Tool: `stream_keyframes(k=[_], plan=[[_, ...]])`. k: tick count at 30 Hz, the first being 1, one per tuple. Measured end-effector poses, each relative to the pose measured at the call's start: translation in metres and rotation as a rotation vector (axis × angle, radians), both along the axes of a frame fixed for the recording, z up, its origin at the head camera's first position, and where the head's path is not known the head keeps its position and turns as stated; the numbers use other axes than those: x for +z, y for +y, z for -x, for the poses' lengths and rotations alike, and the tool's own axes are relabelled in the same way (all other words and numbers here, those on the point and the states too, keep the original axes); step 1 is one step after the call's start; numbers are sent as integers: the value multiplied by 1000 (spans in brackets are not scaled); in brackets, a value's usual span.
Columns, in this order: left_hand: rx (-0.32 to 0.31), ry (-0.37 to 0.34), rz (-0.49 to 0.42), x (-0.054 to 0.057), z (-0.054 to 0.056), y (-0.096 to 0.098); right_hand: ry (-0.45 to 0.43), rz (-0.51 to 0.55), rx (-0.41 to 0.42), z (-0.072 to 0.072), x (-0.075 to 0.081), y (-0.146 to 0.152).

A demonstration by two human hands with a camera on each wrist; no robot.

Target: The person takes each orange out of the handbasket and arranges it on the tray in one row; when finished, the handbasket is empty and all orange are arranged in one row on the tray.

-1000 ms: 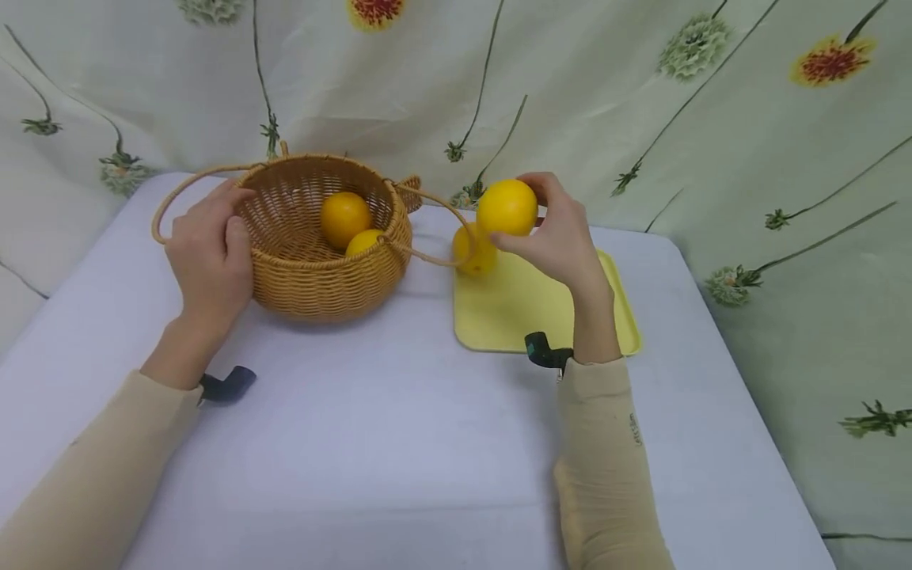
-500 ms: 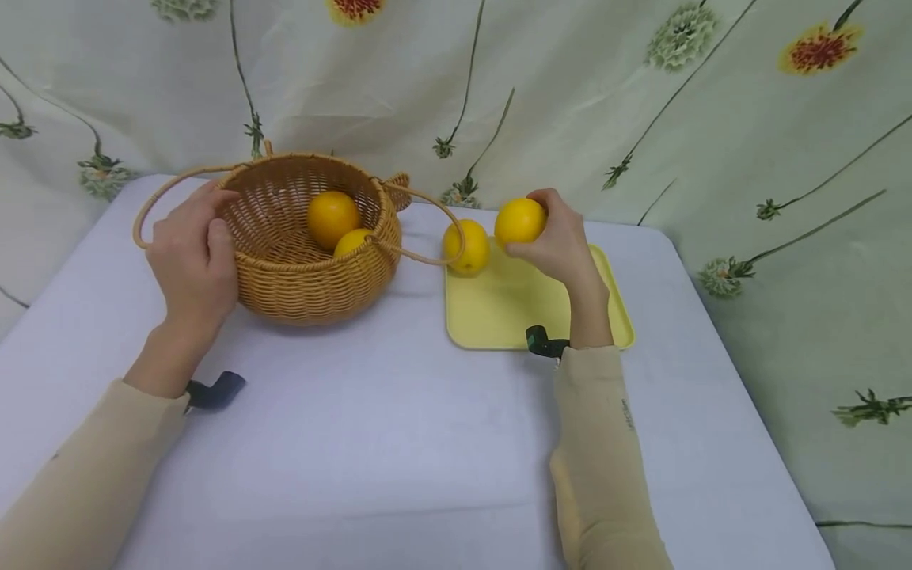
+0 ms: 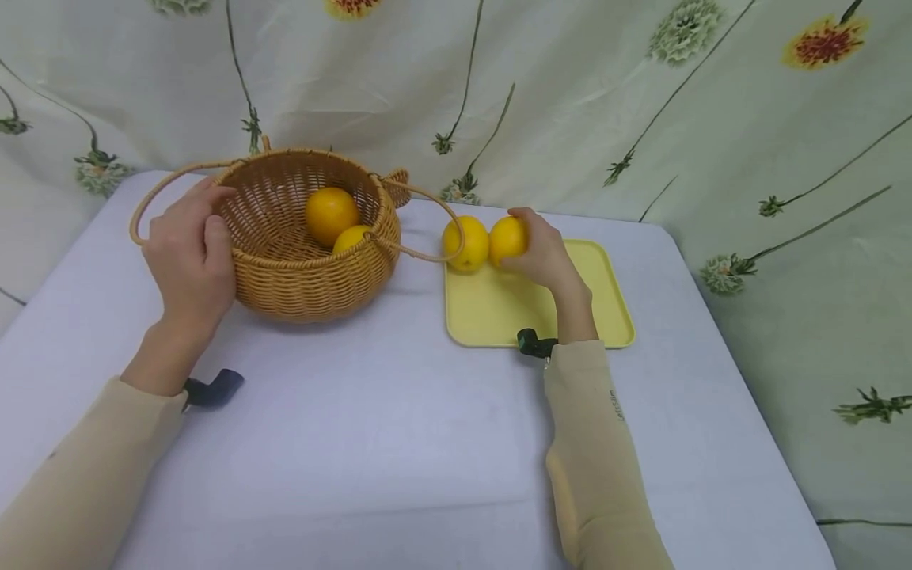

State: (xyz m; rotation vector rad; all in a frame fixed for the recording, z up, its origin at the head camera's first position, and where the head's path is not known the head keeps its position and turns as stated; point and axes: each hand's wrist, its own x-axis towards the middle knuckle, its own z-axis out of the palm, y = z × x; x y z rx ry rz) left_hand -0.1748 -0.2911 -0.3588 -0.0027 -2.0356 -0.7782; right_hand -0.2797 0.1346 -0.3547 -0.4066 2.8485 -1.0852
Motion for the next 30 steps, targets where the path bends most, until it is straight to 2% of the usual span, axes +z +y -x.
stream_keyframes(k=[7, 22, 30], plan=[[0, -8, -15, 1, -1, 2, -30, 24, -17, -2, -1, 1], [-9, -5, -6, -1, 1, 1, 26, 8, -101, -2, -5, 0], [-4, -8, -10, 1, -1, 1, 11, 10, -109, -1, -6, -3]])
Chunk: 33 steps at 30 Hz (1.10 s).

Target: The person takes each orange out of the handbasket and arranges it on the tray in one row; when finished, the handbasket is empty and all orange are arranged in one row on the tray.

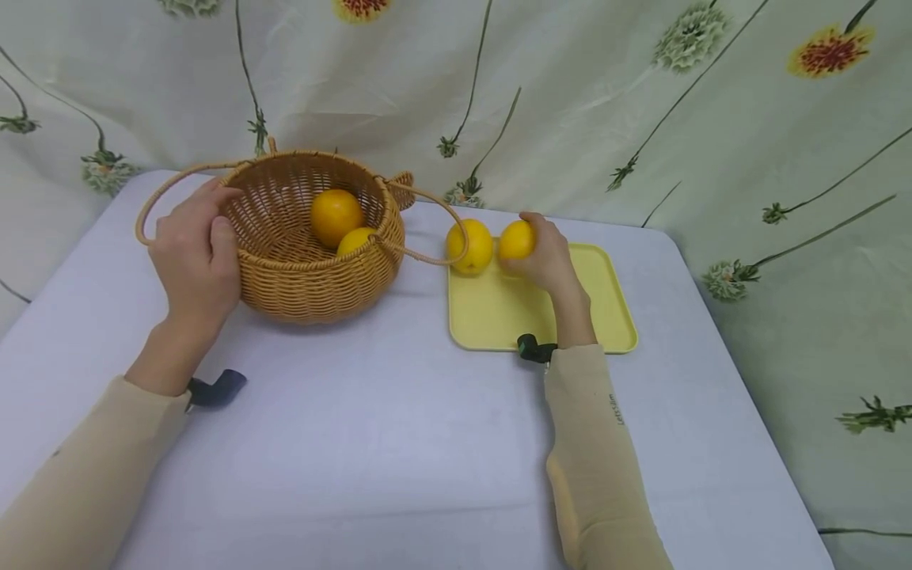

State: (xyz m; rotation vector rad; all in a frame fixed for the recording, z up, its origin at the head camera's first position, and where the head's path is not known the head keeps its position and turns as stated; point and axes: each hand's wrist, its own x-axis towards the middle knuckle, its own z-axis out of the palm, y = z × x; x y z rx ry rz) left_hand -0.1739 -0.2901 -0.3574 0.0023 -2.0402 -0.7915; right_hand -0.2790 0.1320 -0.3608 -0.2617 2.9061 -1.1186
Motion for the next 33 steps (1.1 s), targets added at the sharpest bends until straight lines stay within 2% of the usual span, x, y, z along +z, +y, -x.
stream_keyframes(k=[6, 12, 22, 28, 33], plan=[[9, -19, -18, 4, -2, 3, 32, -3, 29, 2, 0, 0], [4, -16, -22, 4, -2, 3, 1, -11, 81, 4, 2, 1], [1, 19, -2, 0, 0, -7, -8, 29, 80, 3, 7, 0], [7, 12, 1, -2, 1, -7, 61, 45, 73, 0, 13, -1], [-3, 13, 9, -2, 2, -3, 130, 86, 59, -9, 26, -2]])
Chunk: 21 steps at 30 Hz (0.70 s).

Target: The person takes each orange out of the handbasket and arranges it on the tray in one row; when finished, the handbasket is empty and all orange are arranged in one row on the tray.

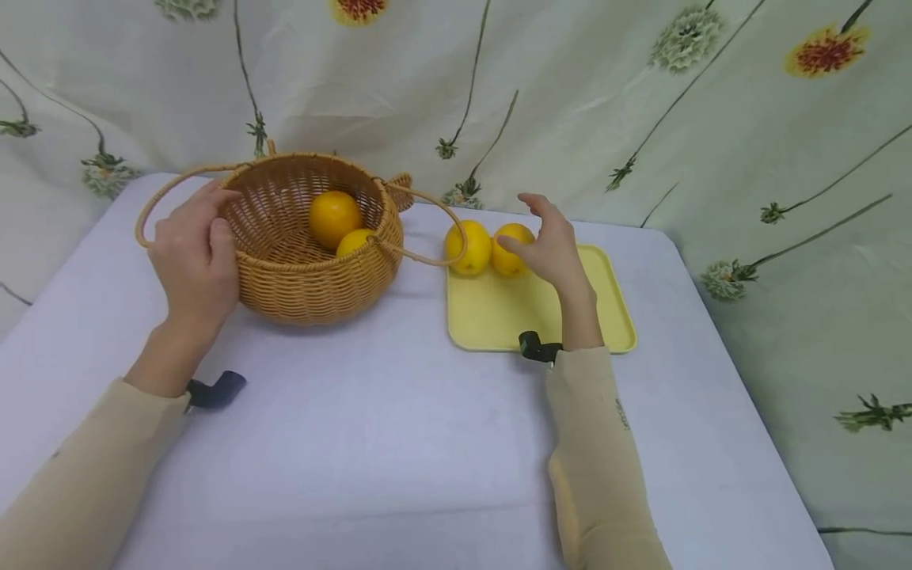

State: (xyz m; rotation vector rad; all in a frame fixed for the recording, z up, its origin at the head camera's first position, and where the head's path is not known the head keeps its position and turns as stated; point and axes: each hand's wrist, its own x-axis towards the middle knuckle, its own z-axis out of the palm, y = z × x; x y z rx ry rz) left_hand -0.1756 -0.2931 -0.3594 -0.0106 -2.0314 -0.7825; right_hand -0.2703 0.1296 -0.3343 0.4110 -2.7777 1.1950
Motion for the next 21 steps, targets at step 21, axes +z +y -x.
stream_keyframes(k=[21], plan=[[-6, 0, 14, 3, -5, 0, 83, 144, 248, -26, 56, -81]])
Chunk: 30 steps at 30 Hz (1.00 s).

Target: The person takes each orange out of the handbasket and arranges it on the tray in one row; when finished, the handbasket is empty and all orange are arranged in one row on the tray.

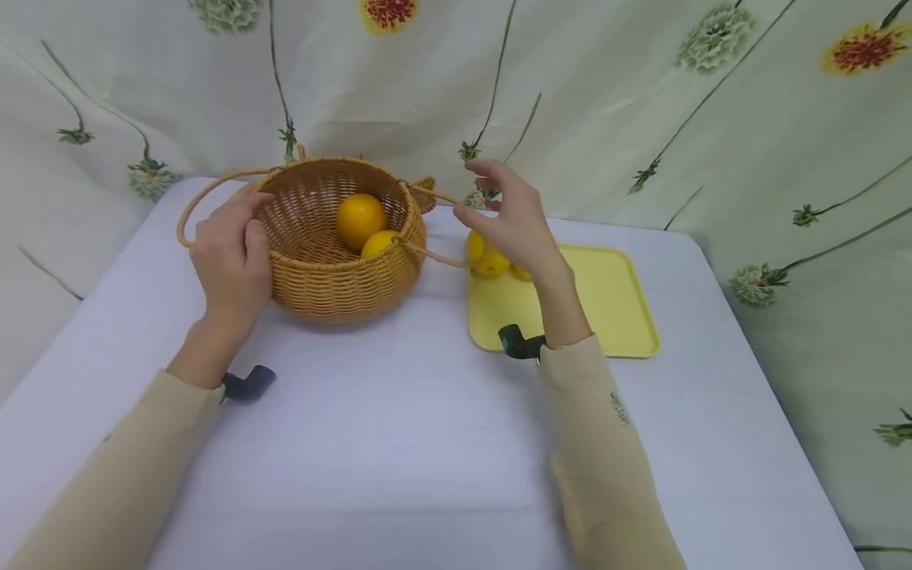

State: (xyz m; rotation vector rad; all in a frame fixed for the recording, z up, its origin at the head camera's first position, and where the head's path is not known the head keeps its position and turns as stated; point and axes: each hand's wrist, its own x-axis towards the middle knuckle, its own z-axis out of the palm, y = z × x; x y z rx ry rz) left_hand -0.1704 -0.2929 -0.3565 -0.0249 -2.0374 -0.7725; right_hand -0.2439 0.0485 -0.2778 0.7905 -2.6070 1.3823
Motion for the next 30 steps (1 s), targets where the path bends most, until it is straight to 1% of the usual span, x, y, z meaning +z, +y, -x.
stream_keyframes(k=[3, 6, 8, 10, 14, 17, 22, 25, 30], plan=[[0, -9, 5, 1, -1, -1, -6, 11, 45, -1, 10, -17], [-9, -16, 24, 2, -1, -1, -24, -4, 89, 1, 17, -33], [-16, -17, 39, 1, 0, -1, -36, -30, 118, 3, 19, -42], [-15, -14, 26, 0, 0, 0, -57, -78, 135, 4, 22, -52], [-4, -1, 4, 0, 1, 1, -87, -141, 168, 7, 25, -69], [0, 4, -4, 0, 0, 1, -109, -152, 195, 9, 26, -81], [-3, -2, -6, 1, 0, 1, -127, -190, 211, 13, 27, -98], [-6, 2, -4, 0, 0, 1, -127, -244, 225, 15, 27, -108], [-6, 6, -1, -1, 0, 0, -91, -403, 245, 19, 29, -129]])
